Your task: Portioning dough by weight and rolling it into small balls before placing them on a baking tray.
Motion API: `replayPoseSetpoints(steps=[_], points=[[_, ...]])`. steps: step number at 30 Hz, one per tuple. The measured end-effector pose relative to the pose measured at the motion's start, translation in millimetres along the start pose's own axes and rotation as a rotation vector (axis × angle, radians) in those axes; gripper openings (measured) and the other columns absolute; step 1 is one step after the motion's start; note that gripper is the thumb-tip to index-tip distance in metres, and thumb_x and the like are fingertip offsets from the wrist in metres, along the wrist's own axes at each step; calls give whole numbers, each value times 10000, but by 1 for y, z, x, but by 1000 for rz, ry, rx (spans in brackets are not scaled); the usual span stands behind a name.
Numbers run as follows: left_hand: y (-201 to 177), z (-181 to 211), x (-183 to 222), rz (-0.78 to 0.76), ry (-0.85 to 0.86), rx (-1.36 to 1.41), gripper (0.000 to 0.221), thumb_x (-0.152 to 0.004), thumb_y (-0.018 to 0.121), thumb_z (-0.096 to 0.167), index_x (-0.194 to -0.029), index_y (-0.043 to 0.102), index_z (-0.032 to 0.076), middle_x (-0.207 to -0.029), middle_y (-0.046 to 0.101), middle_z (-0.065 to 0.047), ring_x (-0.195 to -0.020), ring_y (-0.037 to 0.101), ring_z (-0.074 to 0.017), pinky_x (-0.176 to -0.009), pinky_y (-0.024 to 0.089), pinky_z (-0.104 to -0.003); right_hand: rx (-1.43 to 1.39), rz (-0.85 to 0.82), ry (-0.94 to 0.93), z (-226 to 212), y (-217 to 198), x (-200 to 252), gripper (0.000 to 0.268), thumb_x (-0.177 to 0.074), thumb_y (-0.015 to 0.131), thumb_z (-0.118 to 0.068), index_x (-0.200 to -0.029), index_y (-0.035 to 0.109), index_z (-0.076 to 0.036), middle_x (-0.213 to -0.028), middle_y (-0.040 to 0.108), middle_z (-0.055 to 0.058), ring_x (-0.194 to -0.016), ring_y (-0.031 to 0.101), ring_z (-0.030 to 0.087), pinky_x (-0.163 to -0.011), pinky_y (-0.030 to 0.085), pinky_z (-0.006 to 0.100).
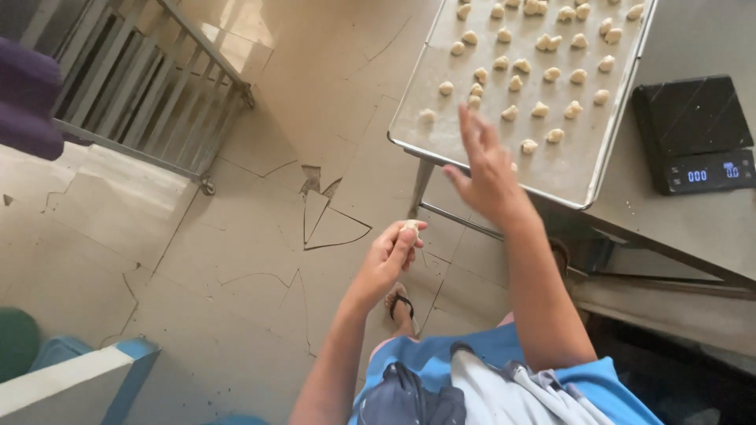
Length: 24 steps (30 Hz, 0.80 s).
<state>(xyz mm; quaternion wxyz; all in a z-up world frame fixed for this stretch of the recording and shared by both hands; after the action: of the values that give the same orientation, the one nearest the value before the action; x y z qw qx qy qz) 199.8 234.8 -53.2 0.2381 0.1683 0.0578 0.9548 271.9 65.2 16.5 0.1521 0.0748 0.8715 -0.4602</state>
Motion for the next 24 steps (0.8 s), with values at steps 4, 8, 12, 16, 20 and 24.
replayPoseSetpoints(steps=[4, 8, 12, 16, 20, 24], points=[[0, 22, -8, 1, 195, -73, 349, -996, 399, 339, -1039, 615, 68, -767, 592, -53, -657, 506, -99, -583, 473, -233, -466, -147, -187, -62, -6, 44, 549, -853, 622, -79, -1370, 439, -51, -1004, 545, 168, -853, 604, 294, -752, 504, 392], [15, 59, 0, -95, 374, -374, 414, -993, 381, 380, -848, 574, 43, -700, 582, -136, -642, 520, -235, -609, 475, -381, -572, -177, -255, -81, -7, 61, 389, -804, 688, -69, -1189, 633, -63, -919, 567, 97, -751, 611, 217, -703, 545, 325], [28, 91, 5, -173, 410, -468, 467, -990, 317, 423, -900, 547, 26, -757, 573, -189, -681, 559, -321, -640, 474, -438, -549, -91, -253, -80, -19, 65, 348, -786, 725, -91, -1126, 665, -53, -911, 596, 71, -755, 610, 180, -690, 548, 307], [35, 88, 3, -262, 464, -480, 388, -1000, 312, 376, -930, 559, 85, -796, 586, -103, -745, 593, -284, -680, 503, -381, -527, -4, -242, -81, -31, 68, 294, -763, 730, -30, -1054, 697, -57, -874, 620, 53, -735, 626, 166, -685, 556, 279], [35, 81, -4, -320, 502, -479, 385, -1001, 373, 333, -952, 559, -1, -864, 582, -232, -794, 589, -383, -695, 491, -446, -441, 82, -290, -88, -55, 49, 220, -789, 635, 90, -967, 679, -32, -824, 605, 107, -717, 611, 253, -618, 529, 352], [27, 67, 0, -398, 457, -473, 373, -1004, 397, 278, -1023, 553, -59, -976, 577, -312, -907, 574, -463, -795, 484, -503, -308, 242, -174, -55, -98, 32, 211, -867, 615, 163, -1036, 627, 39, -909, 539, 163, -811, 579, 310, -668, 532, 375]])
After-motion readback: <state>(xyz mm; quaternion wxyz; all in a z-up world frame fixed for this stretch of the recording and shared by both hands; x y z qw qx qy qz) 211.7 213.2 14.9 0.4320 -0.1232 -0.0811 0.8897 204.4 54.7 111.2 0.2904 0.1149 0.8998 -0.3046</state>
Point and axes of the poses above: each hand's wrist, its own x-axis away from the middle knuckle, its own y-axis out of the palm, z = x × y, the point moved 9 cm from there along -x, towards the middle knuckle
